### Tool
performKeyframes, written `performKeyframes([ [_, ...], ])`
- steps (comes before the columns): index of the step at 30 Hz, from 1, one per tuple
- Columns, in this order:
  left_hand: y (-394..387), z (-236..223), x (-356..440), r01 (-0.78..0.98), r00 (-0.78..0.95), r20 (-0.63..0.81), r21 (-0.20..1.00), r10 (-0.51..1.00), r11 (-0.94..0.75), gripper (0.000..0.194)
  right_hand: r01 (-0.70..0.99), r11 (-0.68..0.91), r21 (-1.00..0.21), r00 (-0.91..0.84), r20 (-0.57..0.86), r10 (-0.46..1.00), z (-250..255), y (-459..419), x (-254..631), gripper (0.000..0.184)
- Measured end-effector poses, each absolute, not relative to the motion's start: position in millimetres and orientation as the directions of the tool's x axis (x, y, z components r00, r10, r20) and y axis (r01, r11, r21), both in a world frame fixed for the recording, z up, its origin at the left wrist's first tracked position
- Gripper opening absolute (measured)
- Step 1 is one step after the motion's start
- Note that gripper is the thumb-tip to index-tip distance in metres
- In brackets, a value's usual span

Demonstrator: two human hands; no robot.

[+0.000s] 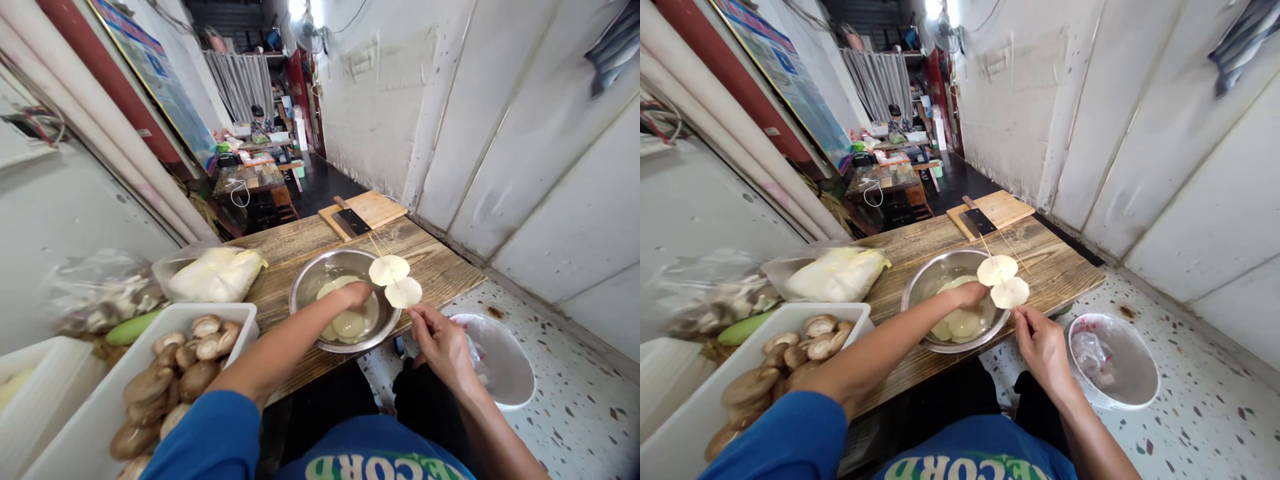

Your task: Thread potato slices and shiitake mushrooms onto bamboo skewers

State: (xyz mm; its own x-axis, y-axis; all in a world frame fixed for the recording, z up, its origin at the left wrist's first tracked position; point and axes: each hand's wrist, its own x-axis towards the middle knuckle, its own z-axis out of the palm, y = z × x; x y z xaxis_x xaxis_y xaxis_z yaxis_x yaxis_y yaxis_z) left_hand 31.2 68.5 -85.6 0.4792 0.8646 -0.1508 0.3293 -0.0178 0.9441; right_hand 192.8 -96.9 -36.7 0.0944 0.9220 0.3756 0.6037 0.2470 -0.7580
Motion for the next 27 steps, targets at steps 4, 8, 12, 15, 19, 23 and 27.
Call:
performKeyframes([
  [4,80,-71,5,0.424,0.457,-0.209,0.906,0.865,-0.005,0.027,0.607,0.252,-0.753,0.096,0.384,0.918,-41,-98,197,0.028],
  [8,82,-48,-24,0.354,0.372,-0.190,0.934,0.909,0.050,0.022,0.623,0.248,-0.742,0.081,0.376,0.923,-41,-100,198,0.029],
  [12,76,-36,-38,0.164,0.267,-0.177,0.977,0.947,0.137,0.024,0.632,0.271,-0.726,-0.009,0.343,0.939,-41,-102,192,0.030],
  [15,71,-36,-40,0.013,0.147,-0.175,0.984,0.974,0.175,0.023,0.642,0.318,-0.698,-0.081,0.351,0.933,-44,-103,187,0.030],
  [19,66,-42,-38,-0.048,0.054,-0.174,0.983,0.983,0.177,0.024,0.663,0.314,-0.680,-0.128,0.310,0.942,-49,-103,182,0.031],
  [23,63,-43,-34,-0.094,-0.029,-0.129,0.988,0.991,0.126,0.027,0.678,0.281,-0.679,-0.146,0.250,0.957,-49,-106,181,0.032],
  [27,60,-37,-30,-0.089,-0.089,-0.056,0.995,0.994,0.048,0.026,0.686,0.280,-0.671,-0.156,0.240,0.958,-49,-106,180,0.032],
])
